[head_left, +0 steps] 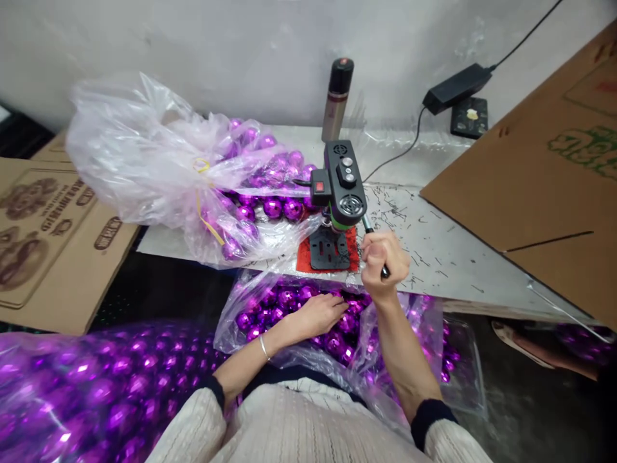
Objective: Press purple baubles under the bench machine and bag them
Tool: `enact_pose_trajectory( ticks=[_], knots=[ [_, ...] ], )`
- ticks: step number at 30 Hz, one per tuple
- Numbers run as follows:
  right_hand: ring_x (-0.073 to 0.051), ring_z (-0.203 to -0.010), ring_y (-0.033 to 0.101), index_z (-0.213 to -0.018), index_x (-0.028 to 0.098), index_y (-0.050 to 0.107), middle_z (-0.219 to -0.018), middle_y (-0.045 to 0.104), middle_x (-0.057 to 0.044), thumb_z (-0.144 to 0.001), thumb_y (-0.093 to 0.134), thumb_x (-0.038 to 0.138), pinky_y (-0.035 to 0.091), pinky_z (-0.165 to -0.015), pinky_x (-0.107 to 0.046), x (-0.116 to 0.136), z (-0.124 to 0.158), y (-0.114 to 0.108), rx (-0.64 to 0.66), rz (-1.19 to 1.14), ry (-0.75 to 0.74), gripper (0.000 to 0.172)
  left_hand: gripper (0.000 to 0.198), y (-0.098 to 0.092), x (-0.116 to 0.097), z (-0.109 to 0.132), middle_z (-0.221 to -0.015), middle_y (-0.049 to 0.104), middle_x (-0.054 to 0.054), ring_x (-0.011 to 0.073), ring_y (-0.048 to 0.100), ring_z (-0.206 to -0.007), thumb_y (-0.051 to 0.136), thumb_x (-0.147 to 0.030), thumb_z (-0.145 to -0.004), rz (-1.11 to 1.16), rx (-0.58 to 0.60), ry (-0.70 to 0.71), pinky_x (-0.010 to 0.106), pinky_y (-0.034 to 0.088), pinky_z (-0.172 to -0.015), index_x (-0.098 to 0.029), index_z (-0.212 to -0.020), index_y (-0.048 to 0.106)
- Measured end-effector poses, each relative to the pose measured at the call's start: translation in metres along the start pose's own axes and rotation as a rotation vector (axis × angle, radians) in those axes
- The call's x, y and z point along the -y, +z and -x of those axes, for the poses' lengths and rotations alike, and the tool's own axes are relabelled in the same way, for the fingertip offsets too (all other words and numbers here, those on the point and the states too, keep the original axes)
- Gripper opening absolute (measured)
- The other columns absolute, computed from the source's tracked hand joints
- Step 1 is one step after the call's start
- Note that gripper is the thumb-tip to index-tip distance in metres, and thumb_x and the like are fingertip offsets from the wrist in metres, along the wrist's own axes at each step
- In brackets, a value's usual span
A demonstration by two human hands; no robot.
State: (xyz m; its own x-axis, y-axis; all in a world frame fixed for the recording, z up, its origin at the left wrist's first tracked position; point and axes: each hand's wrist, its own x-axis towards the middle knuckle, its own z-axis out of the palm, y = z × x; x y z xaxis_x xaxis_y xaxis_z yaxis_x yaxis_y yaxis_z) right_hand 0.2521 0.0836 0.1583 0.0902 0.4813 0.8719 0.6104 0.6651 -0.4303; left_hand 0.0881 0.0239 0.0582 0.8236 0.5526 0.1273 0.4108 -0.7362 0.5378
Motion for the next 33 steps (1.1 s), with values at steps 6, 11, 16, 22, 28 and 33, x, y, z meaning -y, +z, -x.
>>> enact_pose_trajectory(
  ticks=[6,11,16,22,28,33],
  knots=[
    [-0.013,-0.06,0.059,-0.069,0.023,0.053,-0.066,0.061,0.001,-0.1,0.052,0.014,0.041,-0.055,-0.031,-0.001,0.002,0.003,-0.056,-0.056,-0.009,0.032,0.03,-0.11,0.102,-0.019,-0.122,0.077,0.013,0.0252,0.074,-0.112,0.055,-0.035,-0.108,-0.03,-0.733,-0.422,0.039,0.057,-0.102,-0.019,-0.127,0.073],
    [-0.013,-0.06,0.059,-0.068,0.023,0.051,-0.067,0.06,0.001,-0.101,0.052,0.015,0.041,-0.055,-0.03,-0.001,0.005,0.006,-0.064,-0.048,0.005,0.034,0.038,-0.143,0.157,-0.061,-0.125,0.073,0.018,0.0318,0.074,-0.112,0.071,-0.042,-0.1,-0.191,-0.599,-0.665,0.041,0.057,-0.098,-0.016,-0.128,0.069],
    [-0.014,-0.061,0.061,-0.069,0.023,0.052,-0.064,0.058,0.001,-0.1,0.052,0.012,0.042,-0.056,-0.031,-0.001,0.005,0.005,-0.057,-0.045,-0.018,0.033,0.045,-0.134,0.142,-0.094,-0.115,0.076,0.024,0.0399,0.075,-0.11,0.072,-0.043,-0.098,-0.201,-0.381,-0.845,0.05,0.057,-0.096,-0.013,-0.131,0.066],
    [-0.015,-0.063,0.062,-0.071,0.023,0.054,-0.065,0.06,0.001,-0.099,0.051,0.009,0.044,-0.058,-0.031,0.0,0.002,0.003,-0.026,-0.062,-0.029,0.031,0.047,-0.13,0.132,-0.07,-0.128,0.075,0.014,0.0321,0.074,-0.118,0.076,-0.036,-0.093,0.419,-0.652,-0.715,0.049,0.057,-0.107,-0.02,-0.135,0.063],
    [-0.014,-0.061,0.06,-0.072,0.023,0.053,-0.065,0.06,0.001,-0.1,0.05,0.01,0.042,-0.056,-0.029,0.002,-0.003,0.004,-0.036,-0.049,-0.041,0.031,0.046,-0.092,0.09,-0.018,-0.131,0.074,0.01,0.0252,0.075,-0.115,0.069,-0.049,-0.095,1.159,-0.76,-0.549,0.048,0.063,-0.102,-0.024,-0.132,0.056],
    [-0.015,-0.062,0.061,-0.075,0.023,0.055,-0.066,0.061,0.0,-0.101,0.048,0.011,0.043,-0.057,-0.03,0.003,-0.004,0.004,-0.029,-0.044,-0.046,0.03,0.059,-0.045,0.065,-0.018,-0.123,0.077,0.011,0.0243,0.077,-0.111,0.075,-0.056,-0.092,0.965,-0.812,-0.611,0.043,0.061,-0.103,-0.022,-0.135,0.054]
  ],
)
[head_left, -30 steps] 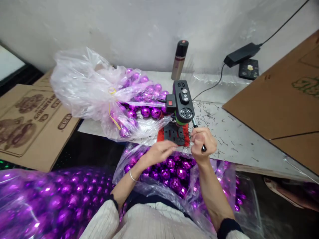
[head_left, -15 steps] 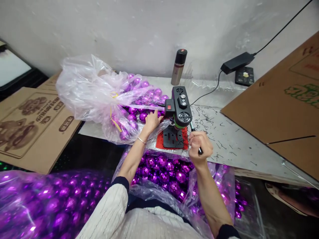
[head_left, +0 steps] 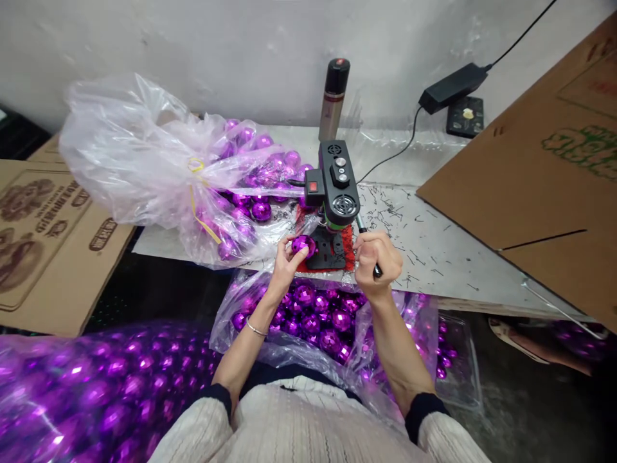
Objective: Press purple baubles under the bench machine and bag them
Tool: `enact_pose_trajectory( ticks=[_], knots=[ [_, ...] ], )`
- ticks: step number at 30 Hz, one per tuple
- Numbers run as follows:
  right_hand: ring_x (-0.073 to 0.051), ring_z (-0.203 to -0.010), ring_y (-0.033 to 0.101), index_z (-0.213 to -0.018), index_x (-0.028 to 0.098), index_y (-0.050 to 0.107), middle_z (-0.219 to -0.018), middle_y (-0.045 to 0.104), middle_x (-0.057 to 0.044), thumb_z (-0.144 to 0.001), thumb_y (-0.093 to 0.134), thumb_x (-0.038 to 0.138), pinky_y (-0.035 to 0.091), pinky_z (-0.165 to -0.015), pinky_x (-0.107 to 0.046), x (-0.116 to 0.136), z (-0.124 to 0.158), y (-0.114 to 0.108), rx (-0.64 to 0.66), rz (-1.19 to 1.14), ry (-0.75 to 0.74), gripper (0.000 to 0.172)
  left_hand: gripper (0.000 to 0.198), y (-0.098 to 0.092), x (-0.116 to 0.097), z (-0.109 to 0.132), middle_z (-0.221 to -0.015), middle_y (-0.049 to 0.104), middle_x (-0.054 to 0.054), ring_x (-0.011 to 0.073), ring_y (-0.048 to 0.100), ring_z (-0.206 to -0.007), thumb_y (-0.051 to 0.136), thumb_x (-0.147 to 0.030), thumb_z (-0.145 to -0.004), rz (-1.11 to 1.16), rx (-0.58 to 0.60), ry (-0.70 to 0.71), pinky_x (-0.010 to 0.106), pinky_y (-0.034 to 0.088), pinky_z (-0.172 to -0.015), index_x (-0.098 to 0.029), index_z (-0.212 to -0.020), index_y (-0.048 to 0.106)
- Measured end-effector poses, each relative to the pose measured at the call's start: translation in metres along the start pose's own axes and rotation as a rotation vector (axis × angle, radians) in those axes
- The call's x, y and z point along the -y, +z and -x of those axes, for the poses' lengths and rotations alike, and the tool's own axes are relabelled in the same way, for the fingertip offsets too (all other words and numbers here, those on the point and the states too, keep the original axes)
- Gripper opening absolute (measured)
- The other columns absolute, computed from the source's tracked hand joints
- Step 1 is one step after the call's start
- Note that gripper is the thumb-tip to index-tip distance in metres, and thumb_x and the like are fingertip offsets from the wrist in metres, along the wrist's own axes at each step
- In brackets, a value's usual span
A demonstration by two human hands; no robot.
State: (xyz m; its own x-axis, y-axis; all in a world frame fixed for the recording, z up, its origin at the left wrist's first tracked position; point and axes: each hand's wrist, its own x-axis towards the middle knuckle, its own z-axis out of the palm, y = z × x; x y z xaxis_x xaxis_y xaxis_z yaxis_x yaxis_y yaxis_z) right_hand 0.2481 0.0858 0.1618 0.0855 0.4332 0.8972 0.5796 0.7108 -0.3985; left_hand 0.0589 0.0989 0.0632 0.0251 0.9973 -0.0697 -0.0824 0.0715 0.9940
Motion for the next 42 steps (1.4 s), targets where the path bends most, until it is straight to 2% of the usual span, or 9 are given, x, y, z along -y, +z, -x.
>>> enact_pose_trajectory(
  ticks=[3,6,10,15,21,28,32,37,42],
  knots=[
    [-0.015,-0.063,0.061,-0.076,0.023,0.056,-0.067,0.062,0.0,-0.1,0.048,0.011,0.044,-0.057,-0.03,-0.001,0.0,0.0,0.006,0.003,-0.01,0.028,0.065,0.014,0.014,-0.007,-0.13,0.074,0.014,0.0265,0.074,-0.12,0.074,-0.059,-0.092,-0.172,0.0,0.121,0.044,0.058,-0.109,-0.021,-0.14,0.054],
    [-0.014,-0.063,0.061,-0.075,0.023,0.056,-0.068,0.062,0.0,-0.1,0.049,0.011,0.044,-0.057,-0.03,0.0,0.0,-0.001,0.015,0.003,-0.004,0.028,0.067,0.02,0.021,-0.021,-0.138,0.07,0.016,0.0303,0.069,-0.128,0.076,-0.06,-0.091,-0.345,0.021,0.242,0.048,0.055,-0.112,-0.021,-0.142,0.057],
    [-0.013,-0.062,0.059,-0.074,0.023,0.053,-0.069,0.061,0.0,-0.102,0.048,0.013,0.044,-0.056,-0.029,0.001,0.0,-0.001,0.018,0.028,-0.009,0.03,0.07,0.021,0.021,-0.032,-0.138,0.07,0.017,0.0343,0.068,-0.128,0.081,-0.059,-0.088,-0.505,0.03,0.366,0.052,0.053,-0.112,-0.021,-0.143,0.06],
    [-0.013,-0.061,0.06,-0.075,0.023,0.052,-0.069,0.062,0.0,-0.103,0.046,0.014,0.045,-0.055,-0.028,0.002,-0.001,-0.002,0.023,0.06,-0.018,0.03,0.068,0.027,0.02,-0.037,-0.138,0.069,0.016,0.0348,0.064,-0.131,0.082,-0.057,-0.088,-0.663,0.059,0.474,0.054,0.049,-0.115,-0.022,-0.142,0.062],
    [-0.013,-0.062,0.06,-0.075,0.023,0.053,-0.072,0.065,-0.001,-0.103,0.046,0.016,0.044,-0.055,-0.029,0.002,0.0,-0.004,0.049,0.073,-0.005,0.03,0.069,0.039,0.03,-0.04,-0.136,0.069,0.015,0.0345,0.064,-0.131,0.086,-0.055,-0.083,-0.679,0.014,0.497,0.053,0.048,-0.115,-0.023,-0.14,0.063],
    [-0.013,-0.064,0.06,-0.076,0.023,0.054,-0.071,0.063,0.0,-0.1,0.048,0.012,0.045,-0.057,-0.028,0.002,0.003,-0.002,0.015,0.013,-0.002,0.027,0.071,0.036,0.036,-0.038,-0.135,0.073,0.016,0.0341,0.068,-0.128,0.089,-0.052,-0.082,-0.661,0.024,0.52,0.051,0.051,-0.112,-0.021,-0.14,0.064],
    [-0.013,-0.064,0.059,-0.077,0.023,0.053,-0.074,0.062,0.0,-0.102,0.046,0.014,0.046,-0.058,-0.028,-0.003,0.018,0.002,0.019,0.015,0.011,0.027,0.07,0.037,0.038,-0.038,-0.133,0.073,0.016,0.0331,0.069,-0.127,0.089,-0.05,-0.082,-0.672,0.006,0.555,0.049,0.052,-0.11,-0.02,-0.14,0.064],
    [-0.013,-0.062,0.056,-0.076,0.023,0.051,-0.074,0.06,-0.001,-0.105,0.044,0.022,0.045,-0.058,-0.03,-0.014,0.039,0.012,-0.079,-0.041,0.036,0.031,0.072,0.037,0.039,-0.037,-0.133,0.073,0.016,0.0333,0.069,-0.127,0.09,-0.052,-0.081,-0.691,0.001,0.55,0.049,0.052,-0.11,-0.021,-0.14,0.063],
    [-0.013,-0.059,0.056,-0.073,0.023,0.049,-0.072,0.06,0.0,-0.108,0.041,0.028,0.047,-0.06,-0.033,-0.02,0.048,0.019,-0.14,-0.029,0.042,0.037,0.072,0.037,0.037,-0.036,-0.133,0.073,0.016,0.0337,0.069,-0.126,0.09,-0.052,-0.081,-0.688,0.017,0.541,0.05,0.052,-0.109,-0.02,-0.139,0.064]
  ],
)
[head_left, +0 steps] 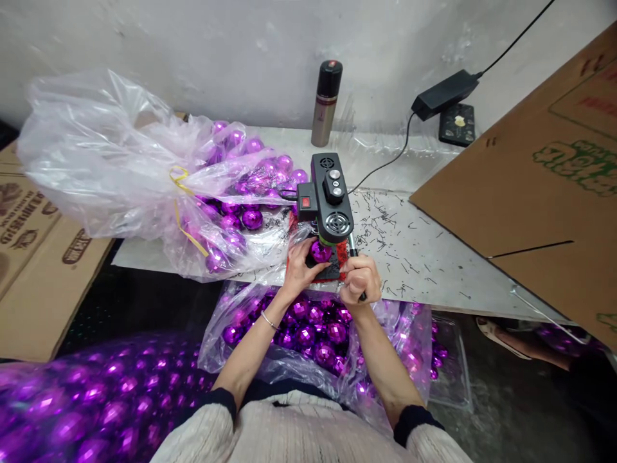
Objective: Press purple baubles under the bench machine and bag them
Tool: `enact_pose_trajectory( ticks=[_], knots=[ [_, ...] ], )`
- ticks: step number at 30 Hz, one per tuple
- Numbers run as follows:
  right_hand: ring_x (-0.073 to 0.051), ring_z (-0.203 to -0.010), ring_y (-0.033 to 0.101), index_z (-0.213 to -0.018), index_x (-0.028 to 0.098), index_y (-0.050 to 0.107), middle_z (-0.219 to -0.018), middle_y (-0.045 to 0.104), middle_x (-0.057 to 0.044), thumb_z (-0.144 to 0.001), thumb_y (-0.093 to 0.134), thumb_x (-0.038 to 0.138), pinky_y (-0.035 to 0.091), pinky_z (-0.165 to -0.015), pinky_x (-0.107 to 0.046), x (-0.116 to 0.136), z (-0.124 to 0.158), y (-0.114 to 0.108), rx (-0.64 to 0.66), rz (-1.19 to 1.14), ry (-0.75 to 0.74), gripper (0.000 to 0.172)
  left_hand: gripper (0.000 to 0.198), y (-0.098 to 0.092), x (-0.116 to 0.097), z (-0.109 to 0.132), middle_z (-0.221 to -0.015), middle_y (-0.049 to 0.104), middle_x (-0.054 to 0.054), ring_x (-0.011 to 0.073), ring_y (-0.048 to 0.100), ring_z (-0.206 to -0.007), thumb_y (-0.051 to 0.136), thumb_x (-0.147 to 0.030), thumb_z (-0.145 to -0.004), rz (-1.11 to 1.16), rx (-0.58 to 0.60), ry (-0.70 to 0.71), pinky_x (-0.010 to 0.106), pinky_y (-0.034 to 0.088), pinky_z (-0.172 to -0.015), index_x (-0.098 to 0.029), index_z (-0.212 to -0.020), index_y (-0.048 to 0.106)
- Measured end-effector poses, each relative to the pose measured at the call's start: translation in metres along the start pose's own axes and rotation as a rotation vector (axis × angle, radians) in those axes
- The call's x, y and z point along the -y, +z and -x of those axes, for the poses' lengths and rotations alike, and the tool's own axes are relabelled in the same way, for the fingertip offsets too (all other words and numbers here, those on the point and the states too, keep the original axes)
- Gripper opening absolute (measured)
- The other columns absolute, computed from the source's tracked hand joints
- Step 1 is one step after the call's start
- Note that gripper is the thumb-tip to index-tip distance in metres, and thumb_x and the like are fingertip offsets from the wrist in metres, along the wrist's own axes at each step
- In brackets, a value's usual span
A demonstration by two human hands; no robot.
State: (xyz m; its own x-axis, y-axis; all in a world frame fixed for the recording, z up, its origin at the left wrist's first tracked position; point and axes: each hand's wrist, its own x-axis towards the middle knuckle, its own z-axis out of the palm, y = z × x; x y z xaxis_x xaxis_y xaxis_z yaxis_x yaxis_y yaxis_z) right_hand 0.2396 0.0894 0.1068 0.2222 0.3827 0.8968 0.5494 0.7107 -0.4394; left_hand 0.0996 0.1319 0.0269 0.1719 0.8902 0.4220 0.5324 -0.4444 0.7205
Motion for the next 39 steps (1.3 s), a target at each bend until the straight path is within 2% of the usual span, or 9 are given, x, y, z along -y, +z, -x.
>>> enact_pose_trajectory(
  ticks=[6,14,21,25,30,32,35,37,39],
  knots=[
    [-0.011,-0.057,0.059,-0.072,0.023,0.049,-0.075,0.06,0.002,-0.11,0.037,0.031,0.051,-0.064,-0.034,-0.004,0.008,0.003,-0.035,0.003,0.012,0.04,0.071,0.0,-0.002,-0.001,-0.133,0.073,0.016,0.0337,0.069,-0.127,0.089,-0.049,-0.082,0.012,0.002,-0.002,0.05,0.052,-0.11,-0.019,-0.141,0.062],
    [-0.012,-0.059,0.064,-0.074,0.023,0.048,-0.076,0.059,0.002,-0.11,0.038,0.031,0.055,-0.064,-0.033,-0.007,0.017,0.003,0.034,-0.003,-0.004,0.038,0.068,0.0,-0.001,-0.004,-0.133,0.073,0.017,0.0347,0.069,-0.127,0.089,-0.046,-0.082,0.053,0.012,-0.004,0.052,0.053,-0.11,-0.019,-0.139,0.063],
    [-0.012,-0.058,0.057,-0.067,0.023,0.048,-0.066,0.058,0.001,-0.106,0.046,0.023,0.043,-0.054,-0.029,0.016,-0.029,0.001,-0.029,0.022,0.082,0.039,0.071,-0.002,-0.001,-0.004,-0.135,0.073,0.017,0.0347,0.069,-0.129,0.088,-0.052,-0.083,0.132,-0.016,-0.016,0.054,0.054,-0.112,-0.018,-0.14,0.062],
    [-0.013,-0.062,0.06,-0.068,0.022,0.051,-0.066,0.06,0.0,-0.105,0.049,0.022,0.044,-0.057,-0.03,0.024,-0.046,-0.004,0.03,0.027,0.095,0.037,0.075,-0.032,-0.016,0.024,-0.143,0.068,0.018,0.0332,0.065,-0.136,0.079,-0.055,-0.091,0.125,-0.031,-0.008,0.053,0.053,-0.115,-0.021,-0.152,0.053],
    [-0.014,-0.063,0.061,-0.067,0.023,0.052,-0.064,0.059,0.001,-0.104,0.049,0.02,0.044,-0.056,-0.029,0.02,-0.036,-0.008,0.059,0.022,0.066,0.037,0.093,-0.073,-0.039,0.085,-0.137,0.07,0.019,0.0333,0.068,-0.128,0.078,-0.07,-0.083,0.013,0.29,0.278,0.052,0.055,-0.109,-0.02,-0.157,0.05],
    [-0.014,-0.062,0.062,-0.067,0.022,0.053,-0.063,0.058,0.001,-0.104,0.05,0.02,0.044,-0.055,-0.029,0.018,-0.033,-0.007,0.044,0.005,0.065,0.037,0.097,-0.078,-0.04,0.094,-0.136,0.07,0.019,0.0342,0.068,-0.126,0.074,-0.08,-0.078,-0.062,0.319,0.329,0.052,0.055,-0.107,-0.019,-0.151,0.056],
    [-0.014,-0.061,0.062,-0.067,0.022,0.054,-0.062,0.057,0.002,-0.103,0.05,0.019,0.044,-0.054,-0.028,0.018,-0.032,-0.005,0.018,-0.016,0.069,0.037,0.067,-0.084,-0.023,0.068,-0.136,0.069,0.018,0.0318,0.067,-0.126,0.061,-0.071,-0.096,-0.174,0.072,0.22,0.05,0.054,-0.107,-0.02,-0.141,0.065],
    [-0.014,-0.06,0.062,-0.066,0.022,0.053,-0.062,0.057,0.002,-0.103,0.051,0.019,0.044,-0.053,-0.028,0.019,-0.033,-0.005,0.015,-0.018,0.069,0.037,0.045,-0.093,-0.002,0.029,-0.136,0.068,0.018,0.03,0.066,-0.127,0.052,-0.049,-0.108,-0.244,-0.151,0.076,0.049,0.052,-0.111,-0.019,-0.138,0.065],
    [-0.014,-0.06,0.062,-0.065,0.022,0.053,-0.062,0.057,0.002,-0.103,0.051,0.019,0.044,-0.053,-0.029,0.02,-0.033,-0.005,0.016,-0.012,0.065,0.038,0.04,-0.104,0.023,-0.014,-0.141,0.064,0.023,0.0341,0.062,-0.131,0.05,-0.038,-0.108,-0.33,-0.267,-0.057,0.054,0.048,-0.115,-0.015,-0.138,0.065]
  ],
)
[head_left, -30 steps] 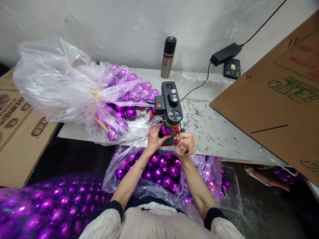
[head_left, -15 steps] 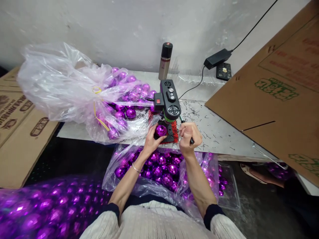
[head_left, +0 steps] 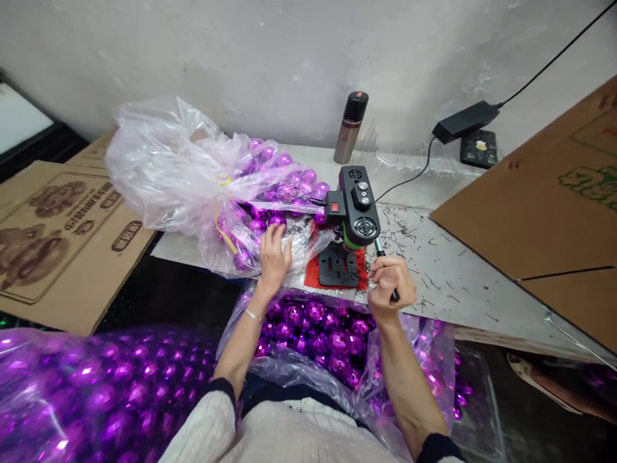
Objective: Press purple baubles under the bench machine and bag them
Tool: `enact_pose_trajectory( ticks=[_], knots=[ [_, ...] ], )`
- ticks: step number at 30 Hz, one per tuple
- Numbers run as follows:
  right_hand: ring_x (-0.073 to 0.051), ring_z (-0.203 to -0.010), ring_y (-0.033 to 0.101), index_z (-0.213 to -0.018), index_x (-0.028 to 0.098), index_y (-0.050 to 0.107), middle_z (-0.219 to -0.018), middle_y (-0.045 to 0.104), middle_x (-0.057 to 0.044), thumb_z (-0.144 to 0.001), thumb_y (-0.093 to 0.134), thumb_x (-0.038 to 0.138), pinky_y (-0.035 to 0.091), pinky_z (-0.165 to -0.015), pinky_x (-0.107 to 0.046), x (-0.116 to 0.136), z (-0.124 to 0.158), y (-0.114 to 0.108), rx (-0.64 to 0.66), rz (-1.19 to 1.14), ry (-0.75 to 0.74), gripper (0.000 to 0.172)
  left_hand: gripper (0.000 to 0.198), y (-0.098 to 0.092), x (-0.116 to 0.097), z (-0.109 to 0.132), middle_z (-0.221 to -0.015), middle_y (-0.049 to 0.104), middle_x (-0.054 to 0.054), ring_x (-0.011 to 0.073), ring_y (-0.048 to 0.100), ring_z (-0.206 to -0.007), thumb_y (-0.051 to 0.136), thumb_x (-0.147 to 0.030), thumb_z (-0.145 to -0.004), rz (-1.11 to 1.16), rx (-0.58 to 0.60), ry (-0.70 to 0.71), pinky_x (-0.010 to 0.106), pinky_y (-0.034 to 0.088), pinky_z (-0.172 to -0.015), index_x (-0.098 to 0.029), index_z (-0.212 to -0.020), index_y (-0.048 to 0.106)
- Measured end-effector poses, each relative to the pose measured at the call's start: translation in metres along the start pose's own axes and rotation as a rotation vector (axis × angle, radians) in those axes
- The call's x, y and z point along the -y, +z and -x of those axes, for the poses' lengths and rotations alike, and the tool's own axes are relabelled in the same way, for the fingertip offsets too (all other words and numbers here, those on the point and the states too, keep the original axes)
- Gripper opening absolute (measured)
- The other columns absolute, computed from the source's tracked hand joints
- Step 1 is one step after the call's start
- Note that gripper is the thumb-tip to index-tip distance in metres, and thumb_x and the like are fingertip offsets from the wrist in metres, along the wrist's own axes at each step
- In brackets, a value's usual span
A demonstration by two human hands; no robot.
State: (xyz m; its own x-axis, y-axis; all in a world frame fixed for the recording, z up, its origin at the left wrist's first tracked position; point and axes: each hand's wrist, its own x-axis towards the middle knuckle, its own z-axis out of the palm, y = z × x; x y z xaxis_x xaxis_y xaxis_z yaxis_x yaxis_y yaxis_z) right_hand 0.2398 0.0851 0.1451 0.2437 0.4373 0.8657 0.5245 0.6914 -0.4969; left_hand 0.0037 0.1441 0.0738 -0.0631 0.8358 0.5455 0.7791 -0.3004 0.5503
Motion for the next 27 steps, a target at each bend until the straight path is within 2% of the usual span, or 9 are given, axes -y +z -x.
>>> enact_pose_trajectory(
  ticks=[2,4,6,8,12,15,17,21,27],
  knots=[
    [-0.014,-0.06,0.062,-0.065,0.022,0.052,-0.062,0.057,0.001,-0.103,0.05,0.02,0.044,-0.053,-0.029,0.0,0.001,0.0,0.008,0.011,-0.005,0.038,0.039,0.008,0.02,-0.037,-0.14,0.064,0.025,0.0386,0.062,-0.13,0.058,-0.033,-0.103,-0.087,0.062,-0.067,0.059,0.046,-0.114,-0.014,-0.136,0.065],
    [-0.014,-0.059,0.061,-0.066,0.022,0.052,-0.063,0.058,0.001,-0.103,0.049,0.02,0.044,-0.053,-0.029,-0.001,0.003,-0.001,0.018,0.018,-0.008,0.038,0.041,0.015,0.032,-0.06,-0.139,0.064,0.025,0.0408,0.063,-0.126,0.065,-0.028,-0.097,-0.143,0.177,-0.078,0.061,0.046,-0.112,-0.015,-0.136,0.065],
    [-0.013,-0.059,0.061,-0.067,0.022,0.052,-0.065,0.059,0.001,-0.104,0.049,0.02,0.044,-0.052,-0.028,-0.002,0.003,-0.002,0.025,0.013,-0.014,0.037,0.044,0.019,0.037,-0.07,-0.138,0.064,0.025,0.0409,0.065,-0.123,0.069,-0.025,-0.094,-0.154,0.259,-0.075,0.061,0.048,-0.11,-0.015,-0.136,0.066],
    [-0.012,-0.059,0.059,-0.067,0.022,0.052,-0.068,0.06,0.001,-0.104,0.049,0.02,0.043,-0.052,-0.028,-0.002,0.003,-0.002,0.026,0.003,-0.02,0.036,0.048,0.018,0.036,-0.071,-0.136,0.065,0.024,0.0399,0.066,-0.123,0.074,-0.027,-0.091,-0.093,0.277,-0.085,0.058,0.051,-0.11,-0.015,-0.137,0.065],
    [-0.013,-0.06,0.059,-0.066,0.022,0.051,-0.063,0.057,0.001,-0.103,0.051,0.018,0.041,-0.053,-0.028,0.003,-0.006,-0.002,0.026,0.007,0.004,0.037,0.06,0.006,0.018,-0.048,-0.137,0.07,0.018,0.0318,0.07,-0.123,0.076,-0.049,-0.092,0.316,0.245,-0.207,0.048,0.057,-0.107,-0.018,-0.142,0.061],
    [-0.013,-0.06,0.059,-0.064,0.022,0.05,-0.06,0.055,0.001,-0.103,0.05,0.018,0.04,-0.054,-0.03,0.009,-0.016,0.0,0.011,0.034,0.028,0.039,0.062,0.005,-0.004,-0.013,-0.135,0.073,0.016,0.0271,0.074,-0.117,0.065,-0.06,-0.098,0.676,0.34,-0.339,0.043,0.061,-0.102,-0.018,-0.143,0.061],
    [-0.013,-0.059,0.058,-0.063,0.022,0.049,-0.061,0.056,0.001,-0.104,0.05,0.019,0.04,-0.054,-0.031,0.014,-0.024,0.001,0.001,0.048,0.057,0.041,0.064,0.014,-0.019,0.01,-0.134,0.075,0.016,0.0263,0.075,-0.118,0.064,-0.063,-0.098,0.776,0.386,-0.393,0.042,0.06,-0.104,-0.018,-0.143,0.062],
    [-0.013,-0.059,0.057,-0.064,0.022,0.049,-0.06,0.054,0.001,-0.104,0.05,0.021,0.042,-0.056,-0.031,0.02,-0.033,0.004,-0.012,0.037,0.089,0.04,0.064,0.042,-0.04,0.035,-0.136,0.075,0.014,0.0275,0.073,-0.123,0.071,-0.063,-0.094,0.721,0.353,-0.349,0.044,0.058,-0.109,-0.02,-0.14,0.065],
    [-0.013,-0.061,0.059,-0.067,0.022,0.05,-0.063,0.058,0.001,-0.103,0.05,0.017,0.043,-0.057,-0.03,0.019,-0.028,0.001,0.013,0.062,0.061,0.036,0.058,0.062,-0.048,0.038,-0.121,0.078,0.012,0.0325,0.073,-0.116,0.08,-0.058,-0.089,0.4,0.305,-0.179,0.055,0.052,-0.108,-0.025,-0.136,0.069]
  ],
)
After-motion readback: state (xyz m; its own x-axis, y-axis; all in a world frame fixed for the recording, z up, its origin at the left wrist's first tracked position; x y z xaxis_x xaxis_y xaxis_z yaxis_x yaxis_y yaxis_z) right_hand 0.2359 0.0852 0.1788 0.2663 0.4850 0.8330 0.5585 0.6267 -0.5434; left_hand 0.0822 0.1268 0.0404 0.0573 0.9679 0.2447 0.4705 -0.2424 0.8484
